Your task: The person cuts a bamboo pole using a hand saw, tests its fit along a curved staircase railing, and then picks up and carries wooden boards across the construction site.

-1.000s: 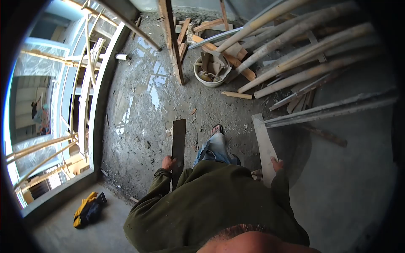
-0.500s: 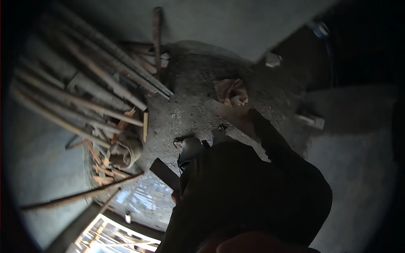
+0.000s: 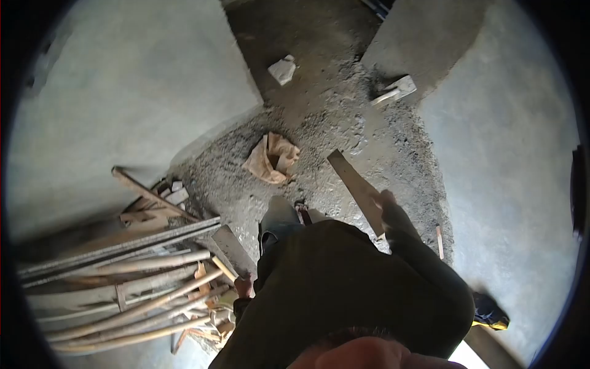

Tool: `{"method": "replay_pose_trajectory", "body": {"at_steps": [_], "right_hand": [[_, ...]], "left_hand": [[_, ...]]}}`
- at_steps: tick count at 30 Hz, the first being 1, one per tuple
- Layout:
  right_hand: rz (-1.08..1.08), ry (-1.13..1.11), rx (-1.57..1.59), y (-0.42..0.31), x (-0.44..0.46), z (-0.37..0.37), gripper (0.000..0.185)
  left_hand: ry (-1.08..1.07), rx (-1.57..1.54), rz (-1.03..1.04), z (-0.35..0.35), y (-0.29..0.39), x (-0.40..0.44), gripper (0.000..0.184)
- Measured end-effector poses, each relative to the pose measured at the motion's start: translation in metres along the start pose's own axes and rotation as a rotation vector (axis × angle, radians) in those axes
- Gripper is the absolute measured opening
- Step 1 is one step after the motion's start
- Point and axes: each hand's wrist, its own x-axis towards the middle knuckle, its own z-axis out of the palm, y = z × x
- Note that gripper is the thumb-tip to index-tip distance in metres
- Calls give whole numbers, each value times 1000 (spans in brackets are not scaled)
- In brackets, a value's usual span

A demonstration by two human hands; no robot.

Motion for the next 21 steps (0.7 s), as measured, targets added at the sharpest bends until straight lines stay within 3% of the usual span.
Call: {"method": "replay_pose_trajectory", "body": {"at_steps": [3, 6, 11, 18, 21], "right_hand": [[96, -28, 115, 38, 3, 14, 74], [136, 5, 194, 51, -15, 3, 81], [203, -4, 255, 55, -1, -33, 81], [7, 101, 202, -9, 98, -132, 78], [-89, 150, 117, -44, 170, -188, 76]], "left_hand": [[-52, -45, 67, -44, 86, 27, 45], [-45, -35, 247, -43, 125, 74, 46], [-106, 16, 298, -40, 213, 124, 49], [-312, 212, 281, -25, 346, 212, 59], [-260, 167, 255, -31, 402, 226, 60]]}}
